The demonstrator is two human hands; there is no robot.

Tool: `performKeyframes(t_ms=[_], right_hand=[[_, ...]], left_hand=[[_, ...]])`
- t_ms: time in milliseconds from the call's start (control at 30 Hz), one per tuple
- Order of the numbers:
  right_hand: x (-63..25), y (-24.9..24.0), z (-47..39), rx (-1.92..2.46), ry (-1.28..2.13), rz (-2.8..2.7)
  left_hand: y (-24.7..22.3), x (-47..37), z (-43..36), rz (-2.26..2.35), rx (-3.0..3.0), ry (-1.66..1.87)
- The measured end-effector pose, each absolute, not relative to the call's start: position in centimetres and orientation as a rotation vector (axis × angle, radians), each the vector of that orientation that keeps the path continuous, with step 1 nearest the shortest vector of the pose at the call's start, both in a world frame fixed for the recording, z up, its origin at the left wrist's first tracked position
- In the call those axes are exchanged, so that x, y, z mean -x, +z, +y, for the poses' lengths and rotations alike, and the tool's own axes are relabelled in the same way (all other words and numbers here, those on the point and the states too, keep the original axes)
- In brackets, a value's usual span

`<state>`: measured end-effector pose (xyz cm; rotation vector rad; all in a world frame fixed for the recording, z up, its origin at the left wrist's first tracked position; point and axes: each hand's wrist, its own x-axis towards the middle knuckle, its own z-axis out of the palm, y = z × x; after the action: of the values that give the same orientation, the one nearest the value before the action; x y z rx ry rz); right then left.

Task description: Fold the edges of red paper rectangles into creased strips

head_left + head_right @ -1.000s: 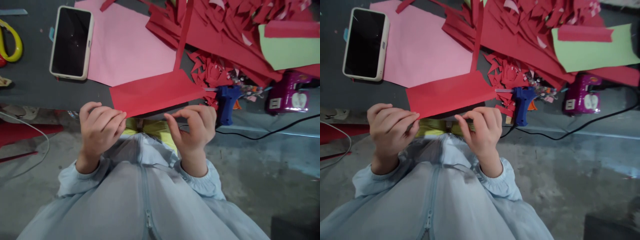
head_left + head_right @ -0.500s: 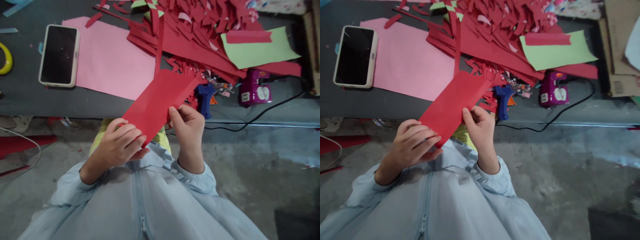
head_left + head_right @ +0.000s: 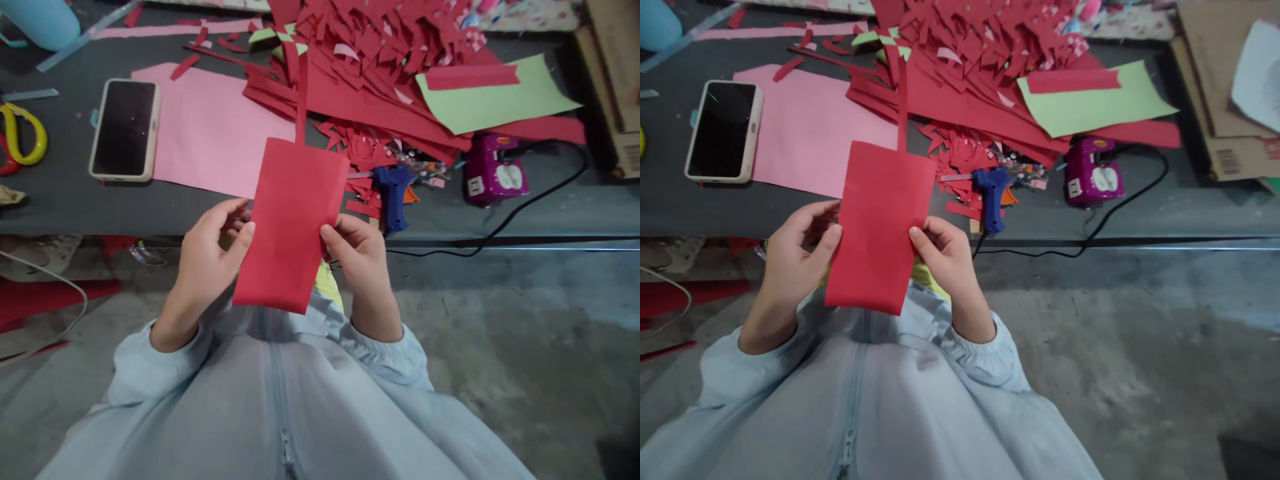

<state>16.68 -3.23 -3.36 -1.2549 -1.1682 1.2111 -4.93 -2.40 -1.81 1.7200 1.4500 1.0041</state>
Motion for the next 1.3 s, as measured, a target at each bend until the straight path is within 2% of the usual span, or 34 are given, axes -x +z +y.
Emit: performKeyframes(t_ms=[233,700,1033,1300], right_hand=[[-16.6,-3.3,-3.3,1.244,1.300,-1.178],[-16.5,-3.5,-2.4,1.245,1.183,-1.185],[-16.2,-4.0,-2.0,1.203,1.230,-1.172],[-16.0,-3.8,-3.6,1.143,1.407,-1.353]], left_hand=[[-1.1,4.9,-3.1,1.425,-1.196,0.946],[-2.4,4.6,-2.6,1.208,-0.927,0.984],[-2.0,4.6,-3.0,1.206,-0.996,0.940],[-1.1,6.2,-0.9,1.446,-1.533,1.180]])
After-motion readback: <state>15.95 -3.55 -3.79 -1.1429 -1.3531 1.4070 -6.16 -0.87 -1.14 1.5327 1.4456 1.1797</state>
